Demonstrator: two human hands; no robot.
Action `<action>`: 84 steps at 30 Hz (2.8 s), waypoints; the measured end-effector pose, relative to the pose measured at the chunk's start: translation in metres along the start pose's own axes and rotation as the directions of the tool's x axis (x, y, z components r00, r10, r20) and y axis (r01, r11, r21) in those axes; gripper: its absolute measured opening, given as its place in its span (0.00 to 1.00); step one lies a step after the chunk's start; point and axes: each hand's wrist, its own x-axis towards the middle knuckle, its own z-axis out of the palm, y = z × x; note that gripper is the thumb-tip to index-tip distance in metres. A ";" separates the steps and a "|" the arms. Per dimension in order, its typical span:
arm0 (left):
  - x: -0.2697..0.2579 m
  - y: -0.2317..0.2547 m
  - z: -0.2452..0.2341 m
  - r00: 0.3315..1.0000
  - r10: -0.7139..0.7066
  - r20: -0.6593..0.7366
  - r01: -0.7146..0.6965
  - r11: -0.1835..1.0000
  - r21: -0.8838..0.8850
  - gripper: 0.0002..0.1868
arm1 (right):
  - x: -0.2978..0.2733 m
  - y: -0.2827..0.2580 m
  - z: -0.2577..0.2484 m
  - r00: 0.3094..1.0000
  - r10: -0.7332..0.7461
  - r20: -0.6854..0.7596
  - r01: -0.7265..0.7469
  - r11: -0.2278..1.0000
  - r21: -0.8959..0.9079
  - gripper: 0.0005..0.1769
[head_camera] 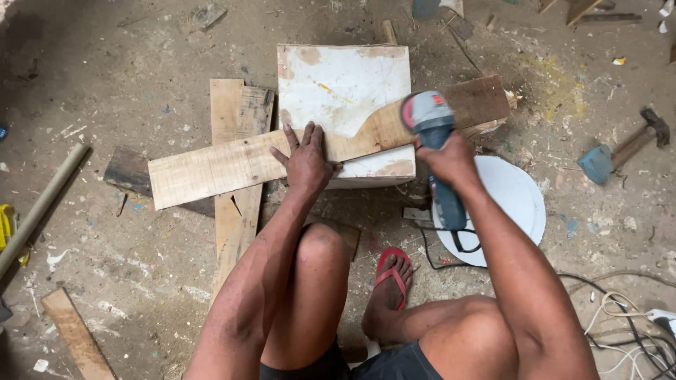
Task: The person uses an angle grinder with a sanding disc to sand the surface of a wooden plank resting on a low white stool. They hold the plank with one hand and move the grinder back and forth along its length, then flip the plank to sand the other side. Later, they sand a thin wooden dowel in the same manner.
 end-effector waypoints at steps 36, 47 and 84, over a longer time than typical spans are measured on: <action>0.000 -0.002 0.002 1.000 0.022 -0.018 -0.022 1.000 -0.004 0.51 | -0.015 0.033 -0.004 0.997 0.079 0.017 -0.077 0.993 -0.093 0.35; -0.002 -0.001 -0.003 1.000 0.029 0.010 -0.029 1.000 0.005 0.50 | -0.038 0.005 0.016 0.984 0.039 0.174 -0.020 0.994 -0.106 0.40; 0.003 -0.001 0.002 0.999 0.032 -0.016 -0.032 0.999 0.027 0.51 | 0.056 0.090 -0.035 0.965 0.056 -0.257 -0.069 0.997 -0.041 0.31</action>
